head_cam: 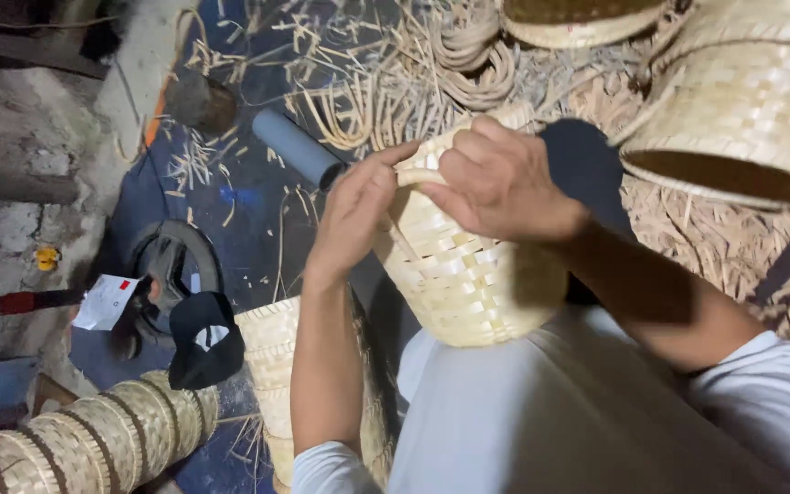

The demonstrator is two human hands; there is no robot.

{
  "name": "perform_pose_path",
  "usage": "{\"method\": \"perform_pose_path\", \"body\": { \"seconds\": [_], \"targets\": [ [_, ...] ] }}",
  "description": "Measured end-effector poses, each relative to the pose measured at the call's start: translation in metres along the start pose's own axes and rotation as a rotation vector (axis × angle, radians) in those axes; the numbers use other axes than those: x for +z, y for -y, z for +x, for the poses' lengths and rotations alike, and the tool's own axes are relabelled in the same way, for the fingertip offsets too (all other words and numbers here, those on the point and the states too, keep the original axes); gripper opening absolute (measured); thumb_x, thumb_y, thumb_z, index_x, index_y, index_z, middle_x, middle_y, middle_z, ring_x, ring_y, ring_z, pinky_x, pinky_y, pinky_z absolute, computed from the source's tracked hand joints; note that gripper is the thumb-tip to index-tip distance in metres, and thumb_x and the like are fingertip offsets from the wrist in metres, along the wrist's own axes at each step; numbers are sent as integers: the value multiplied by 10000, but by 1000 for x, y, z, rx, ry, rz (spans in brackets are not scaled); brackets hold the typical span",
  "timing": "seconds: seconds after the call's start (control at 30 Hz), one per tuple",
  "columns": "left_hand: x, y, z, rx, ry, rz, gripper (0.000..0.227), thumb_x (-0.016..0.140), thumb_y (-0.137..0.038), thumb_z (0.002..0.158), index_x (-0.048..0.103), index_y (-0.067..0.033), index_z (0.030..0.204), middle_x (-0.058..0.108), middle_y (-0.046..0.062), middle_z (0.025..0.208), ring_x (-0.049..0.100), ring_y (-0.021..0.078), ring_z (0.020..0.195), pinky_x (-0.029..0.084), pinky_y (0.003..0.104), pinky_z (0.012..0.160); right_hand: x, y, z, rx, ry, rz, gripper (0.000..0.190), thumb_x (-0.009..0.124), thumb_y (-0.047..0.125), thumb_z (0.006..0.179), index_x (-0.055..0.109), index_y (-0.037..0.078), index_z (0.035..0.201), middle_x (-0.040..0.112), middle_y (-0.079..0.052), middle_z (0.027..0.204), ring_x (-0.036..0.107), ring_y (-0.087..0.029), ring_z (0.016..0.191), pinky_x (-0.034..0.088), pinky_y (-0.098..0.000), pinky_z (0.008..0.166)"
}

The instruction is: The person picks up a woven basket, inserts a curved handle into the weave by hand, and then places the finished basket onto a stack of others.

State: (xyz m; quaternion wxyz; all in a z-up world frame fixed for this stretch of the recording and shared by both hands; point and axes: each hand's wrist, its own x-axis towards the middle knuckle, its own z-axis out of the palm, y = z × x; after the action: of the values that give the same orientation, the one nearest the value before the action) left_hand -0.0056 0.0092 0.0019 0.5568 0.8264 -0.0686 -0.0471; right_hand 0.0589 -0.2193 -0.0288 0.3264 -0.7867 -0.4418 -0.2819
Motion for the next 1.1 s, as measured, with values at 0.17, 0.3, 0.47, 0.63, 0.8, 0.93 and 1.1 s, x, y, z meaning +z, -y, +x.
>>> {"method": "perform_pose_path", "body": {
  "seconds": [0.17, 0.3, 0.47, 0.63, 0.8, 0.93, 1.1],
  "targets": [
    [-11, 24, 24, 139, -150, 214, 353, 508, -301, 1072, 736, -34, 1111, 733, 121, 944, 704, 214, 865, 538, 332, 816, -25, -34, 21, 41, 233, -105, 307, 766, 347, 946, 660, 75, 850, 629, -85, 855, 618, -256, 829, 490, -386, 636],
    [24, 33, 34, 126, -342, 267, 312, 538, -256, 1045, 626, 12, 912, 626, 175, 813, 627, 314, 735, 495, 400, 687, -48, -30, 44, 15, 289, 3, 468, 745, 383, 854, 722, -17, 1095, 634, -144, 894, 633, -302, 818, 501, -411, 641],
    [37, 24, 38, 223, -413, 259, 317, 492, -223, 1085, 555, -2, 866, 565, 175, 791, 582, 365, 733, 457, 430, 687, -26, -19, 63, -144, 267, 88, 242, 710, 291, 954, 655, 74, 861, 619, -84, 874, 624, -271, 799, 483, -403, 639],
    [37, 31, 21, 229, -476, 317, 260, 528, -155, 1047, 538, -13, 829, 544, 181, 747, 572, 368, 706, 442, 444, 667, -4, -11, 52, -247, 328, 111, 181, 715, 245, 883, 636, 97, 815, 594, -49, 801, 609, -252, 729, 479, -405, 595],
    [33, 35, 14, 211, -474, 358, 209, 523, -118, 1017, 530, -5, 842, 550, 192, 761, 559, 400, 717, 437, 449, 653, 2, -8, 56, -338, 341, 226, 177, 689, 223, 868, 600, 91, 790, 603, -39, 829, 613, -234, 731, 514, -405, 632],
    [37, 35, 18, 242, -461, 360, 204, 525, -116, 1028, 542, -5, 859, 559, 193, 783, 564, 408, 736, 444, 447, 672, -8, -10, 57, -341, 376, 181, 224, 697, 238, 866, 576, 103, 735, 604, -36, 806, 635, -229, 724, 503, -397, 578],
    [36, 39, 21, 276, -438, 277, 195, 510, -117, 1036, 596, 1, 906, 586, 176, 799, 591, 357, 731, 469, 419, 686, -7, -11, 55, -311, 456, 138, 224, 696, 248, 868, 599, 97, 733, 605, -37, 794, 645, -210, 738, 504, -389, 571]
  ]
}}
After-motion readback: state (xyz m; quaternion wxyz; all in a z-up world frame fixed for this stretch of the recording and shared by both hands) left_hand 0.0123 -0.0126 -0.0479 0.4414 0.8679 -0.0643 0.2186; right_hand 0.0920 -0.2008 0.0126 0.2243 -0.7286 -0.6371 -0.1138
